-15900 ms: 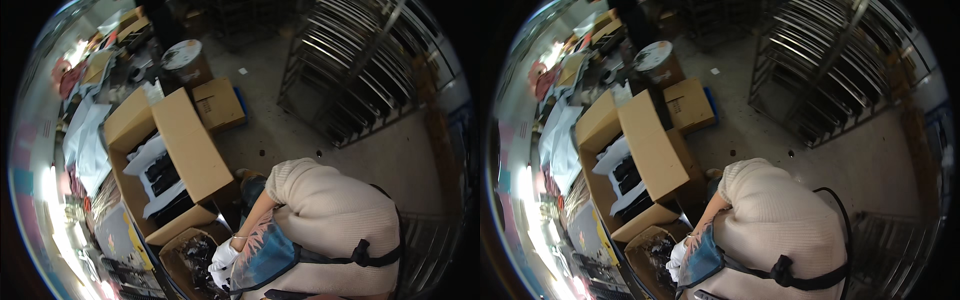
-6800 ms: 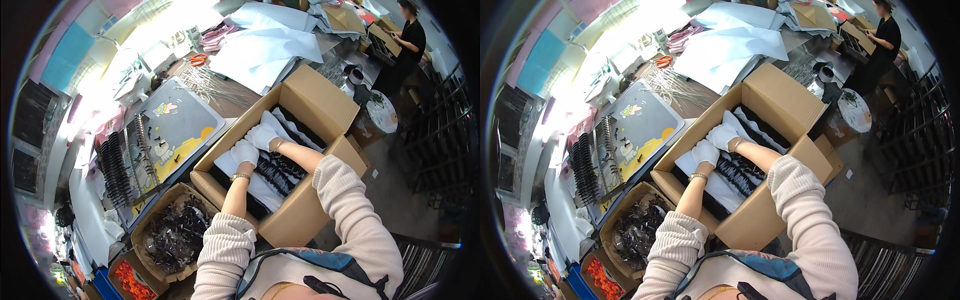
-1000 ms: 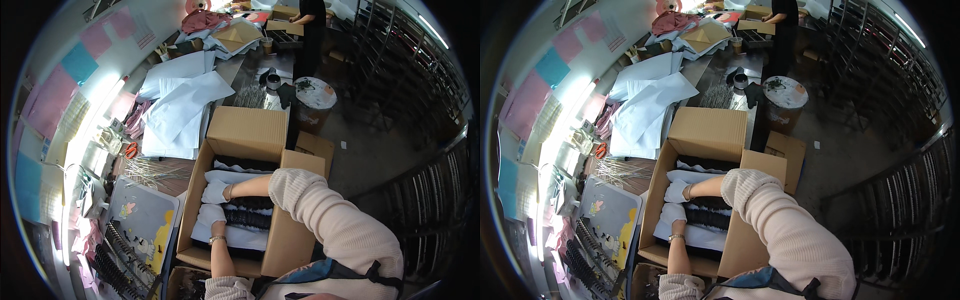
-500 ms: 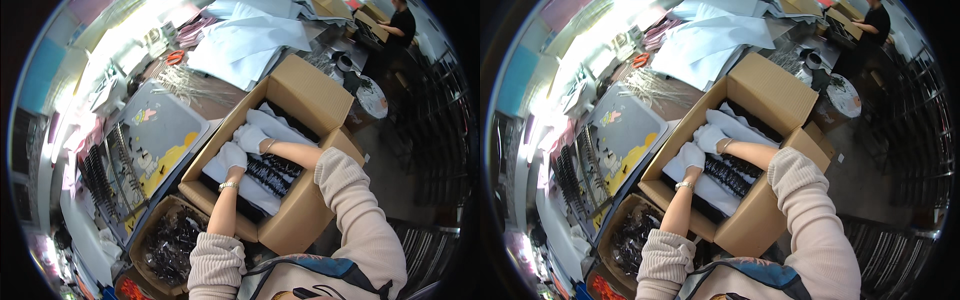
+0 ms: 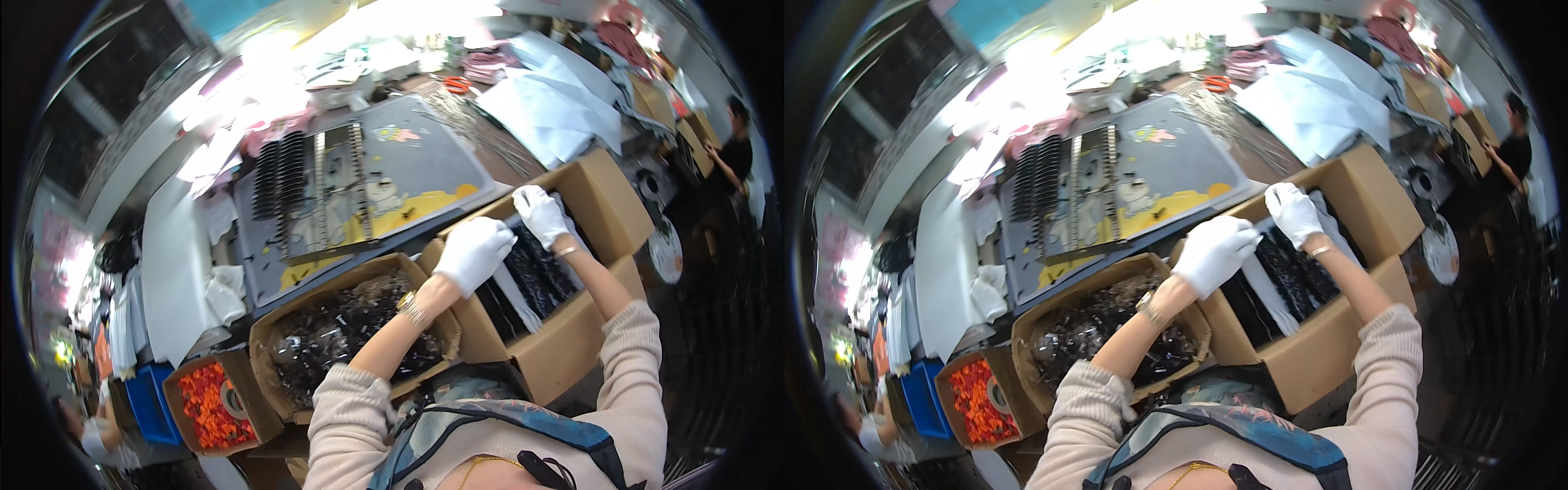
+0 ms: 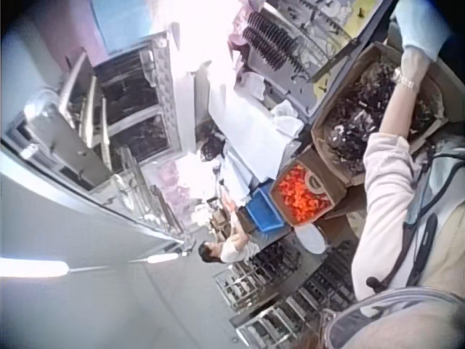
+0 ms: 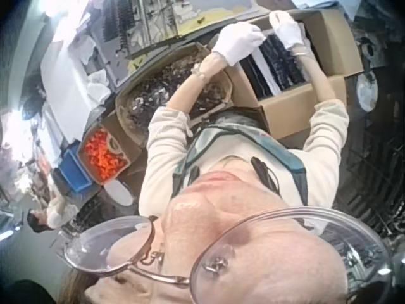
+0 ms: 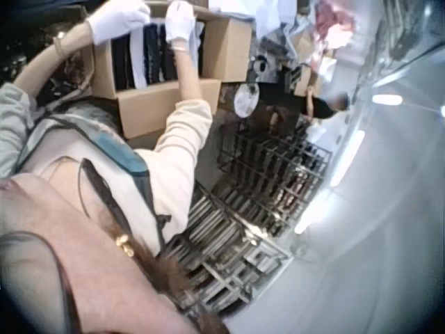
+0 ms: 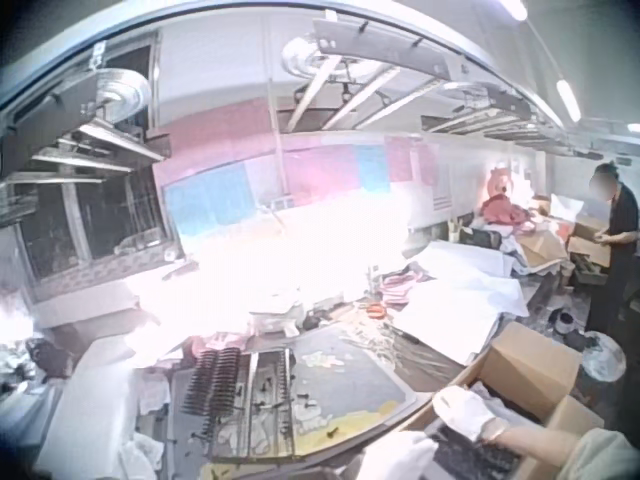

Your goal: The person picks small black hair accessories from a box, places them onto a metal rack, and then moves the rack to a nearby shelf. The person repeats this process, handling the items one at a time.

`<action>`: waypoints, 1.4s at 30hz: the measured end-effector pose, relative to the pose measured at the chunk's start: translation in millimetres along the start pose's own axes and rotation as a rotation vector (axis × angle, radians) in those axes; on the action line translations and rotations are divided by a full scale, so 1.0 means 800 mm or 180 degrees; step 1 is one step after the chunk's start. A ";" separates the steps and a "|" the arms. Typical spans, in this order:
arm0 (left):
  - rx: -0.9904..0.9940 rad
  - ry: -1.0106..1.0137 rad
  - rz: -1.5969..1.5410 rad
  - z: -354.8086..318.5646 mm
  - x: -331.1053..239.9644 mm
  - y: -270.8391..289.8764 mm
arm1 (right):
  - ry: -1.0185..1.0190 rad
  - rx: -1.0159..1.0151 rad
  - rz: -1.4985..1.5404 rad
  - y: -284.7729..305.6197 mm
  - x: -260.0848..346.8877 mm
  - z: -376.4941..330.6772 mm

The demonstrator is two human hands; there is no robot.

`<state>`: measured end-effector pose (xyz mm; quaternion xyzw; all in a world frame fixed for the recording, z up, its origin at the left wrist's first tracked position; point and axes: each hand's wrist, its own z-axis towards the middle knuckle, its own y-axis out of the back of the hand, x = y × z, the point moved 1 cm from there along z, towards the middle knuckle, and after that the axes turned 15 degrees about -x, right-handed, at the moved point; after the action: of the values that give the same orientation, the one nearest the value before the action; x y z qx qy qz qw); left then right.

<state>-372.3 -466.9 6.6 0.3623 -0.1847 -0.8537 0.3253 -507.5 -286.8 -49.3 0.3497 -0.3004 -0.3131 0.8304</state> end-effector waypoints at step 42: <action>-0.1707 0.3354 -0.1939 -0.205 0.389 0.311 | -0.0633 0.0462 0.2933 -0.276 0.523 0.087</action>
<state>-310.0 -873.6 -121.6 0.6737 0.3285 -0.6326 0.1951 -364.9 -743.2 -62.0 0.2055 -0.5233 0.0776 0.8234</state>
